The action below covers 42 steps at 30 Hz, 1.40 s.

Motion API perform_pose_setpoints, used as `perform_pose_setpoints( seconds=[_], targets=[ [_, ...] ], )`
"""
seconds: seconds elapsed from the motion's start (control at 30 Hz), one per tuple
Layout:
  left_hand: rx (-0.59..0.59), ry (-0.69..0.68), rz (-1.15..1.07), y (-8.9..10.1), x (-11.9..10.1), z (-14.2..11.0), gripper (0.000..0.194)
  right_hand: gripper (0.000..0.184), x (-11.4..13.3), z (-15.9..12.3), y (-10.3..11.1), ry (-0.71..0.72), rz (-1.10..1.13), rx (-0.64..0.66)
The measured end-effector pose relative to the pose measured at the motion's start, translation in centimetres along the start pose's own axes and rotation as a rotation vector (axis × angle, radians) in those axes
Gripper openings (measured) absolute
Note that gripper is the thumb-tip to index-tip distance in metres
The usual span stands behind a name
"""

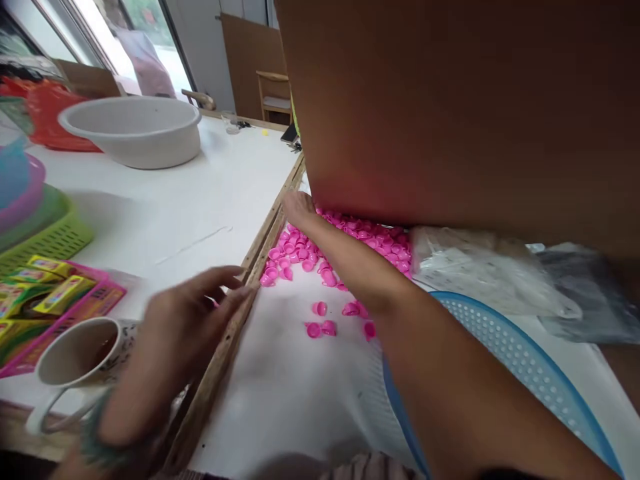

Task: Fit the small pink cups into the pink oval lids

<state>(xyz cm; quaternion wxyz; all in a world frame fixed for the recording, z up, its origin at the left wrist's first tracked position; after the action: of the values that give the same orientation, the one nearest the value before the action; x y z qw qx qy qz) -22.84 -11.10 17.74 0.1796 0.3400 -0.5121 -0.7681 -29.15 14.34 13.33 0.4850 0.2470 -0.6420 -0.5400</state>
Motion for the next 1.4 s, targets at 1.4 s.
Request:
perform_pose_setpoints(
  seconds=[1.4],
  targets=[
    [0.175,0.071,-0.298,-13.6,4.6,-11.7,0.067,0.02,7.3,-27.0,-11.4,0.321,-0.007,0.168]
  ],
)
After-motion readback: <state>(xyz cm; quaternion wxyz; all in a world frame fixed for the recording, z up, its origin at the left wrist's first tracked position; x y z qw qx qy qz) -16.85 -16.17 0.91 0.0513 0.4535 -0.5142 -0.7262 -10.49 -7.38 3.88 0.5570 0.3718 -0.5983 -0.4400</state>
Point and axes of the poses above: each hand's wrist, its own z-axis towards the middle knuckle, its own y-axis out of the back of the hand, x = y × z, the point moved 5 cm from there along z, towards the middle knuckle, and after that the axes turned 15 degrees about z, right-handed, at the moved point
